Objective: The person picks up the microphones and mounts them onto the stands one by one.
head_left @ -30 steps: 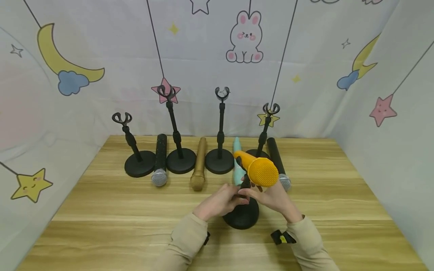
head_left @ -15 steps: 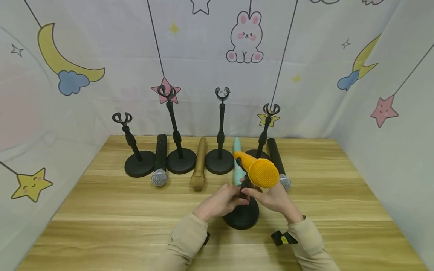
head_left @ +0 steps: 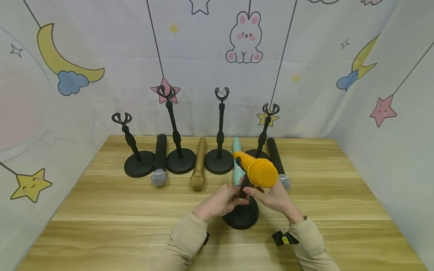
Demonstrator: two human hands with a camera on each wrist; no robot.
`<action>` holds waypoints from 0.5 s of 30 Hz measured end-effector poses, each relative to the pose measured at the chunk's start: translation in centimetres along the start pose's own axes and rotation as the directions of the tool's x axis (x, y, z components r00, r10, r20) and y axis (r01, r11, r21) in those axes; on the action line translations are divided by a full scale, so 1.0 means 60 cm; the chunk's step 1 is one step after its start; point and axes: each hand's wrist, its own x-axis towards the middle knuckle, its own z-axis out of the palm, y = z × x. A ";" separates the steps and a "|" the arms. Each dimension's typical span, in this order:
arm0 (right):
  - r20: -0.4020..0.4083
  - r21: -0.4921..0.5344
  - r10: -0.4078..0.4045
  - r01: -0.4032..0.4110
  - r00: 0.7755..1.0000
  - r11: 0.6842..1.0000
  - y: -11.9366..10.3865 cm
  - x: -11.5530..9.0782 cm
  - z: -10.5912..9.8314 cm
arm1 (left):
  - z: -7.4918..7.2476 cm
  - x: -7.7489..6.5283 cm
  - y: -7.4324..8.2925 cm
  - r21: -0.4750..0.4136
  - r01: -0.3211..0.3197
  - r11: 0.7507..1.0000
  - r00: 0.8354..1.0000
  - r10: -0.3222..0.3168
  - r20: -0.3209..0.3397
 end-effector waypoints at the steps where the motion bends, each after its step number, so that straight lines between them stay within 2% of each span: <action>1: -0.002 0.025 0.017 -0.017 1.000 1.000 -0.001 0.000 0.000 | 0.000 0.000 0.000 -0.002 0.000 1.000 1.000 0.000 0.000; 6: -0.107 0.074 0.107 -0.099 0.989 0.992 -0.005 -0.001 0.006 | 0.001 0.000 -0.001 -0.021 0.020 1.000 1.000 -0.020 0.006; 8: -0.137 0.085 0.115 -0.104 0.984 0.991 -0.005 0.000 0.008 | 0.001 0.000 -0.002 -0.025 0.022 0.999 1.000 -0.022 0.006; 15: -0.169 0.111 0.087 -0.069 0.982 0.991 -0.007 0.004 0.014 | 0.003 0.001 -0.002 -0.027 0.017 1.000 1.000 -0.017 -0.006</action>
